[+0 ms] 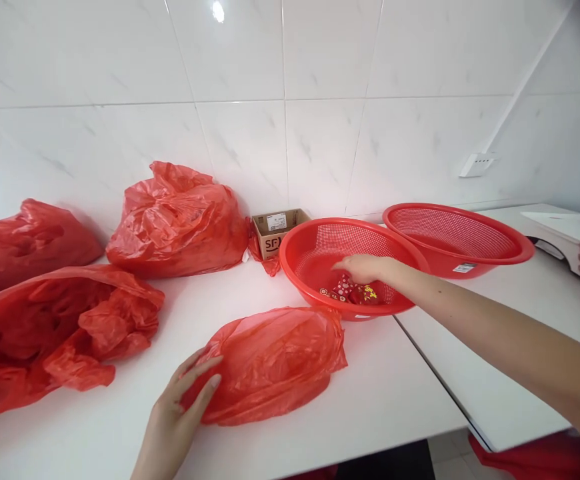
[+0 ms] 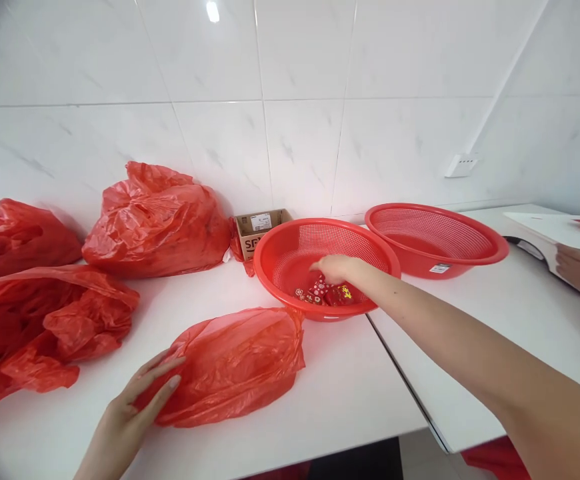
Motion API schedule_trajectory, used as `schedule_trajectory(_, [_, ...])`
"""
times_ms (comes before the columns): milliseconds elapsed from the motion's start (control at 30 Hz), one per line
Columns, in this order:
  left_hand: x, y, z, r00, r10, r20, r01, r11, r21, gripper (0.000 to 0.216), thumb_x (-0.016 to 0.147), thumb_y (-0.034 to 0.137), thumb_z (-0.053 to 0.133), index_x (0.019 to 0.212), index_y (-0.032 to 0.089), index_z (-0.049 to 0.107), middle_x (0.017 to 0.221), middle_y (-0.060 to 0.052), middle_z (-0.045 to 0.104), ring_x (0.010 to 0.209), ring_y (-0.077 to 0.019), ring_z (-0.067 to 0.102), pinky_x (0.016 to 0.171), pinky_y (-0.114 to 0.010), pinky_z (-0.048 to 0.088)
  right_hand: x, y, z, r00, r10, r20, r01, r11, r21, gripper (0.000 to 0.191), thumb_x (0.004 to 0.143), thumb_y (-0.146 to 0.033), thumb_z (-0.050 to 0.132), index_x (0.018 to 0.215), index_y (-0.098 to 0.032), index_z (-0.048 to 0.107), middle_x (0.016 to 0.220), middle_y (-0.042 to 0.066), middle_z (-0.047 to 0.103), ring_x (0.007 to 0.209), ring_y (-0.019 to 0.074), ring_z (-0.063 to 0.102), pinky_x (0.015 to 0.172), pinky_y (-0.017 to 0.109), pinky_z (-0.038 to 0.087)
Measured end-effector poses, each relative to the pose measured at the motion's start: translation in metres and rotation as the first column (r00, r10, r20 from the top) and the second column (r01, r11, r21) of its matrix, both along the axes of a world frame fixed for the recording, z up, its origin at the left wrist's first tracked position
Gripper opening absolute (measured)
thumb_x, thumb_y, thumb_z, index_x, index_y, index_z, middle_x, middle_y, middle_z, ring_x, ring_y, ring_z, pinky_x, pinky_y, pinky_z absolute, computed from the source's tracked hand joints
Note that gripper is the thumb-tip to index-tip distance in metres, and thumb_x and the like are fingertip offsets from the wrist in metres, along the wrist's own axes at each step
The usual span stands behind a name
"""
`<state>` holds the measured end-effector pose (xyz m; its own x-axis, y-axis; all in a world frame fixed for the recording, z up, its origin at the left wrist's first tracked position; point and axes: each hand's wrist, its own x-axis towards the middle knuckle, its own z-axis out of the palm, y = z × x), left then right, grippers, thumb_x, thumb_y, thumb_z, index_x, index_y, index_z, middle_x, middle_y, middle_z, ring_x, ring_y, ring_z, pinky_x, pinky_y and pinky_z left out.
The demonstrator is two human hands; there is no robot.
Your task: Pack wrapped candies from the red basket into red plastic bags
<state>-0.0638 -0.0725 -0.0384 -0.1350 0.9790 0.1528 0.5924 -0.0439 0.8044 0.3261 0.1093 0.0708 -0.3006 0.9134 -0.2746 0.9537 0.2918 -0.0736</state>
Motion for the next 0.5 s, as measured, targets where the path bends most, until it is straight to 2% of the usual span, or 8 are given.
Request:
schedule_trajectory(100, [0.005, 0.000, -0.002, 0.993, 0.039, 0.109, -0.043, 0.999, 0.032, 0.037, 0.084, 0.051, 0.059, 0.112, 0.029, 0.070, 0.137, -0.006, 0.056, 0.134, -0.0306, 0.045, 0.114, -0.051, 0.032, 0.001, 0.000, -0.013, 1.000, 0.014, -0.003, -0.014, 1.000, -0.026, 0.044, 0.072, -0.003, 0.060, 0.109, -0.023, 0.070, 0.107, 0.010, 0.069, 0.089, 0.0268, 0.067, 0.069, 0.034, 0.050])
schedule_trajectory(167, [0.007, -0.003, 0.001, 0.987, 0.040, 0.158, -0.050, 0.997, 0.061, 0.034, 0.087, 0.048, 0.057, 0.114, 0.031, 0.068, 0.139, -0.005, 0.054, 0.137, -0.0297, 0.041, 0.116, -0.053, 0.026, 0.000, -0.001, -0.014, 0.999, 0.022, -0.034, -0.023, 1.000, -0.017, 0.032, 0.072, -0.004, 0.060, 0.095, -0.022, 0.071, 0.095, 0.008, 0.070, 0.080, 0.0236, 0.066, 0.065, 0.032, 0.048])
schedule_trajectory(267, [0.010, -0.007, 0.004, 0.982, 0.019, 0.186, -0.030, 0.998, 0.058, 0.032, 0.088, 0.046, 0.056, 0.114, 0.032, 0.067, 0.139, -0.005, 0.054, 0.138, -0.0306, 0.040, 0.116, -0.056, 0.025, 0.004, 0.003, -0.006, 0.994, 0.025, -0.103, -0.024, 1.000, 0.012, 0.019, 0.071, -0.005, 0.061, 0.082, -0.020, 0.067, 0.086, 0.006, 0.069, 0.077, 0.0212, 0.065, 0.066, 0.031, 0.047])
schedule_trajectory(367, [0.013, -0.009, 0.003, 0.983, 0.020, 0.185, -0.040, 0.993, 0.107, 0.031, 0.089, 0.045, 0.054, 0.116, 0.032, 0.065, 0.141, -0.005, 0.051, 0.137, -0.0320, 0.039, 0.115, -0.056, 0.027, 0.006, 0.004, 0.012, 0.978, 0.001, -0.209, 0.018, 0.996, 0.088, 0.011, 0.078, -0.009, 0.059, 0.083, -0.018, 0.062, 0.088, 0.005, 0.068, 0.081, 0.0192, 0.065, 0.070, 0.030, 0.048])
schedule_trajectory(433, [0.015, -0.010, 0.004, 0.981, 0.088, 0.171, -0.119, 0.976, 0.181, 0.029, 0.091, 0.043, 0.052, 0.115, 0.031, 0.063, 0.141, -0.005, 0.049, 0.136, -0.0322, 0.039, 0.114, -0.056, 0.027, -0.001, -0.006, 0.025, 0.888, -0.032, -0.459, 0.104, 0.986, 0.133, 0.005, 0.083, -0.015, 0.057, 0.087, -0.018, 0.058, 0.087, 0.004, 0.069, 0.080, 0.0169, 0.065, 0.072, 0.029, 0.049])
schedule_trajectory(467, [0.015, -0.010, 0.008, 0.980, 0.131, 0.150, -0.163, 0.960, 0.229, 0.028, 0.090, 0.042, 0.053, 0.113, 0.030, 0.062, 0.140, -0.006, 0.048, 0.135, -0.0323, 0.039, 0.114, -0.056, 0.026, -0.009, -0.015, 0.030, 0.783, -0.042, -0.621, 0.149, 0.981, 0.122, 0.005, 0.085, -0.019, 0.058, 0.089, -0.018, 0.057, 0.085, 0.003, 0.069, 0.078, 0.0158, 0.065, 0.072, 0.029, 0.050])
schedule_trajectory(500, [0.016, -0.008, 0.013, 0.977, 0.169, 0.131, -0.201, 0.934, 0.295, 0.026, 0.089, 0.040, 0.054, 0.111, 0.029, 0.062, 0.138, -0.006, 0.048, 0.134, -0.0322, 0.040, 0.114, -0.056, 0.025, -0.020, -0.026, 0.033, 0.634, -0.045, -0.772, 0.179, 0.980, 0.090, 0.008, 0.085, -0.023, 0.059, 0.091, -0.019, 0.056, 0.082, 0.002, 0.069, 0.075, 0.0149, 0.066, 0.071, 0.029, 0.051])
